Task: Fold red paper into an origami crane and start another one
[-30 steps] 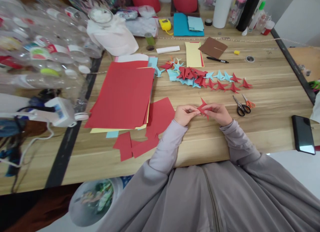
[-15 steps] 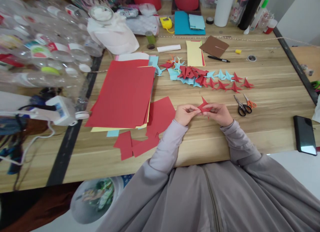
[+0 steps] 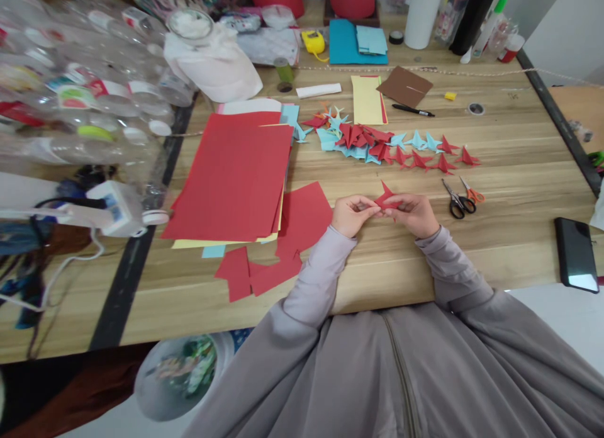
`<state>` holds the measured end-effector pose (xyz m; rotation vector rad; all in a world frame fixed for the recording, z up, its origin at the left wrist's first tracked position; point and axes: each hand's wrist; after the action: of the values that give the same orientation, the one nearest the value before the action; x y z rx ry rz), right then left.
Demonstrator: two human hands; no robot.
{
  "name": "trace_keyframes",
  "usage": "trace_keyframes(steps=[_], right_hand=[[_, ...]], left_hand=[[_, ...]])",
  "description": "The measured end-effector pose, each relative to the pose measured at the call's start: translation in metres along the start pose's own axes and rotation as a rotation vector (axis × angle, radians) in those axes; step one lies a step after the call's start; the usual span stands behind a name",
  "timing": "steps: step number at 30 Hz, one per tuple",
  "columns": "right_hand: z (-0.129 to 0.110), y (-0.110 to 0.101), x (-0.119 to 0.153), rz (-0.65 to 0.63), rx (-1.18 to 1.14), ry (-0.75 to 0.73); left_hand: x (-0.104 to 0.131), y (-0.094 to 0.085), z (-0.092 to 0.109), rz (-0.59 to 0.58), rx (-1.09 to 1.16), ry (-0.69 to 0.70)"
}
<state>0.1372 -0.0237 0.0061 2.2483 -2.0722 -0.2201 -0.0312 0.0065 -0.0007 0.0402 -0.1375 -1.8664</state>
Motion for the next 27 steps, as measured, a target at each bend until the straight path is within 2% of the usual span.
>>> trace_keyframes(steps=[5,20,27], right_hand=[[0.0015,-0.0009,-0.0005,0.021,0.01,0.028],[-0.0012,0.0018,-0.0001,0.028,-0.018,0.045],[-0.0028,0.0015,-0.0009,0.013,-0.062,0.026]], left_hand=[[-0.0005,0.0,0.0009,-0.03,-0.004,-0.017],[-0.0002,0.0034,-0.0003,0.013,-0.017,-0.018],[-0.0007,0.0039,0.0022,-0.004,0.022,-0.055]])
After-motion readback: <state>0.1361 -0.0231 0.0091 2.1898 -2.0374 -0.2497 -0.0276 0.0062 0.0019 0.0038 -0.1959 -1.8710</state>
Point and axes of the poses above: each hand's wrist, its own x-axis away from the middle knuckle, its own y-axis out of the palm, z = x × y, and after that the axes turned 5 degrees about -x, right-handed
